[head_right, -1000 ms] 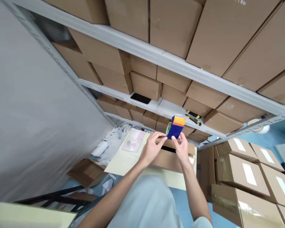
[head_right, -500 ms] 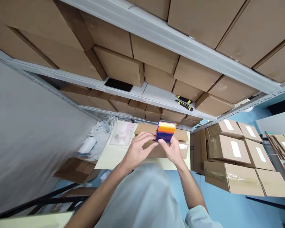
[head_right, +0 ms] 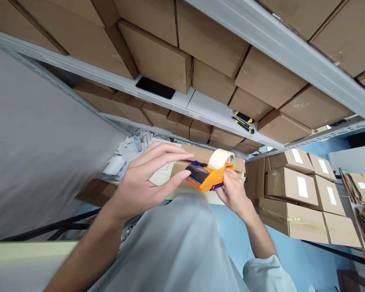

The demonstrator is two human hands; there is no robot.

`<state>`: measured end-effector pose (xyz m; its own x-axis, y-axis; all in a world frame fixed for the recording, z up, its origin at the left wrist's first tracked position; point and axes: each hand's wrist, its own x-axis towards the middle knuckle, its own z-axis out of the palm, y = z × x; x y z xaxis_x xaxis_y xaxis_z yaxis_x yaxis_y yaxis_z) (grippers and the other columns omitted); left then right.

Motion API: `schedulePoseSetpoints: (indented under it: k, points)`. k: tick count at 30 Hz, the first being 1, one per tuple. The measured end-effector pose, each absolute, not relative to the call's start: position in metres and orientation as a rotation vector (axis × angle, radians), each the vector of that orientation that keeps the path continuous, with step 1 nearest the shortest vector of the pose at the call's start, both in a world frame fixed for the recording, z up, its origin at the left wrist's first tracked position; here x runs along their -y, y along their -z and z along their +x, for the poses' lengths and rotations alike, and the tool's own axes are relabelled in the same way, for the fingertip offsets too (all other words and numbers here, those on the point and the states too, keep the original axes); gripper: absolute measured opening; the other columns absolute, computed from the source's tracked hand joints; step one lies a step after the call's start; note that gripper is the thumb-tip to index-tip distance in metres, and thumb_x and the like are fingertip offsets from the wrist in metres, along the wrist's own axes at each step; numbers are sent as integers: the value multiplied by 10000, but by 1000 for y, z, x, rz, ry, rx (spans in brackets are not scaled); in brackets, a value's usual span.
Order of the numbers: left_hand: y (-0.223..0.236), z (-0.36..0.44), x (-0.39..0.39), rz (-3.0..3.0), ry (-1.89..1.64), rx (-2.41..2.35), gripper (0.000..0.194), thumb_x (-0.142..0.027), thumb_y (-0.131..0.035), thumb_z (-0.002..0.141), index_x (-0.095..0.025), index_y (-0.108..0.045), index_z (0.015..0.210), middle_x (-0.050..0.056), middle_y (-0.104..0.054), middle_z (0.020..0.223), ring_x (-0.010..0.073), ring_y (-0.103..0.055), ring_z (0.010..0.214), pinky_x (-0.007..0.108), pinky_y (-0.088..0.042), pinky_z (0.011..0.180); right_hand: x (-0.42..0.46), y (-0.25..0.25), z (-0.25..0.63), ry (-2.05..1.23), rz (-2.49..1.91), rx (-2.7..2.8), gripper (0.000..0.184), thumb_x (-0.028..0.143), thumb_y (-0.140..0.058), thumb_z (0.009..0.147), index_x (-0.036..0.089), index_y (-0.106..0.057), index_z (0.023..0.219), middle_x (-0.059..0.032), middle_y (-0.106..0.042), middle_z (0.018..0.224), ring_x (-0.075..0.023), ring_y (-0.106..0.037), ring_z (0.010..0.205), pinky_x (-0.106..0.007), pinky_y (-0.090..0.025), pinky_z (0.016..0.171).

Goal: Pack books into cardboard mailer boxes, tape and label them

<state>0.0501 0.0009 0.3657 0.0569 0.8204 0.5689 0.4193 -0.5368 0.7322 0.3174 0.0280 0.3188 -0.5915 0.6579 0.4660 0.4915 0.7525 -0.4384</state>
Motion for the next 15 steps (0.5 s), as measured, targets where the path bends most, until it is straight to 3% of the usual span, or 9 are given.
schedulePoseSetpoints:
  k: [5, 10, 15]
  points:
    - [-367, 42, -2, 2086, -1391, -1156, 165, -208, -689, 1026, -258, -783, 1151, 48, -788, 1055, 201, -705, 994, 362, -587, 932, -27, -330, 317, -200, -786, 2417, 224, 33, -587, 944, 241, -616, 1023, -31, -702, 818, -216, -638, 725, -326, -516, 708]
    - [-363, 42, -3, 2188, -1385, -1157, 200, -132, -627, 1042, -263, -774, 1075, 37, -785, 1021, 180, -704, 942, 335, -584, 880, -25, -332, 318, -79, -801, 2457, 207, 44, -555, 946, 249, -568, 925, -4, -641, 736, -200, -588, 663, -324, -470, 643]
    - [-350, 53, 12, 2288, -1475, -1205, 276, -76, -634, 1011, -295, -755, 1130, 18, -783, 1008, 175, -720, 957, 323, -599, 892, -24, -326, 321, -88, -843, 2462, 222, 45, -544, 922, 259, -518, 867, 4, -610, 707, -195, -554, 638, -323, -452, 617]
